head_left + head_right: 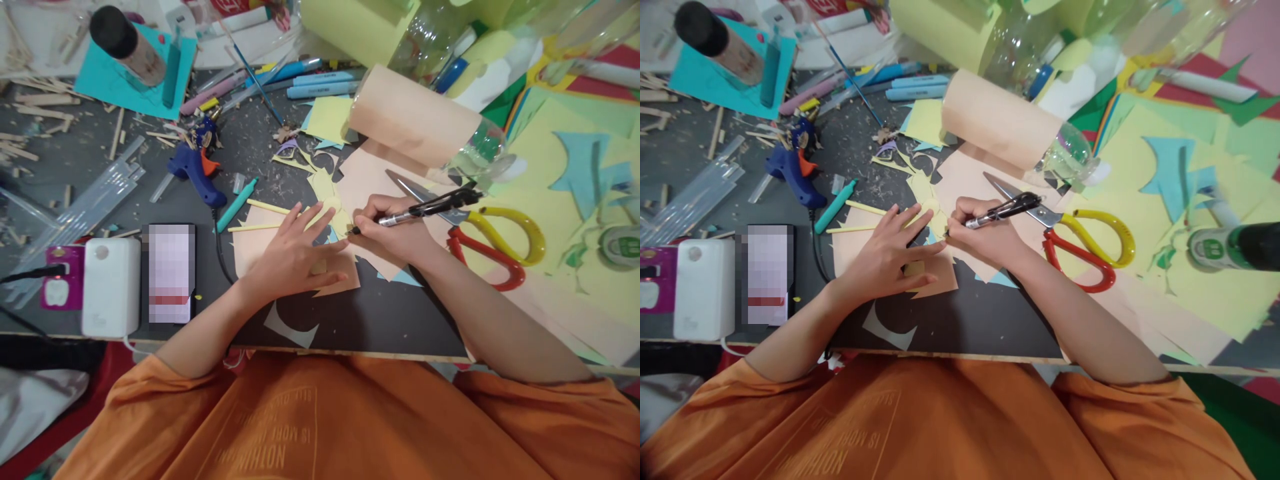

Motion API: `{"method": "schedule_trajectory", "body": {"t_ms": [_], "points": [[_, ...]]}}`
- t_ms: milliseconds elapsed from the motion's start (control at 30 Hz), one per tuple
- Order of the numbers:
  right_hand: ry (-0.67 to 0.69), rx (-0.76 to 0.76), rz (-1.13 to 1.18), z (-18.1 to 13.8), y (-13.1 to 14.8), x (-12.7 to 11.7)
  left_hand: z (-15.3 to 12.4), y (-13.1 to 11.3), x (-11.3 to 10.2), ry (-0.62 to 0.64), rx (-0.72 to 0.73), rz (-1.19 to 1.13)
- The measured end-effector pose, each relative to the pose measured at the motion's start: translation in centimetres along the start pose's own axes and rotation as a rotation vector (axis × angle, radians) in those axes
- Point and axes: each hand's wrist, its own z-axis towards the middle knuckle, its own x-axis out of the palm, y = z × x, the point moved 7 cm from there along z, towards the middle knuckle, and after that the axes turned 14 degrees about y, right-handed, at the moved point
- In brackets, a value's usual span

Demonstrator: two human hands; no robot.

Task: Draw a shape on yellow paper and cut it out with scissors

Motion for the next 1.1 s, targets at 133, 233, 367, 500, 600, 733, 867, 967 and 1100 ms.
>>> {"method": "schedule_trajectory", "body": {"t_ms": [133,233,367,500,600,733,867,967,1100], "points": [[0.025,-0.006,0.015,0.0,0.3,0.1,0.0,0.0,0.0,0.010,0.001,-0.001],[0.032,-0.009,0.020,0.0,0.3,0.1,0.1,0.1,0.0,0.034,-0.005,-0.032],[0.028,-0.022,0.020,0.1,0.2,0.1,0.1,0.4,-0.1,0.062,-0.043,-0.098],[0.022,-0.011,0.011,0.1,0.1,0.1,0.2,0.4,-0.3,0.065,-0.060,-0.106],[0.047,-0.011,0.000,0.1,0.1,0.2,0.2,0.3,-0.4,0.061,-0.053,-0.097],[0.044,-0.019,0.033,0.1,-0.2,0.3,0.2,0.2,-0.5,0.044,-0.041,-0.082],[-0.043,-0.023,0.124,0.1,-1.0,-0.1,0.2,0.3,-0.4,0.038,-0.048,-0.071],[-0.128,-0.046,0.139,-0.2,-1.1,-0.8,0.2,0.2,-0.4,0.030,-0.046,-0.047],[-0.142,-0.037,0.257,-0.4,-1.5,-1.0,0.2,0.2,-0.2,0.025,-0.043,-0.022]]}}
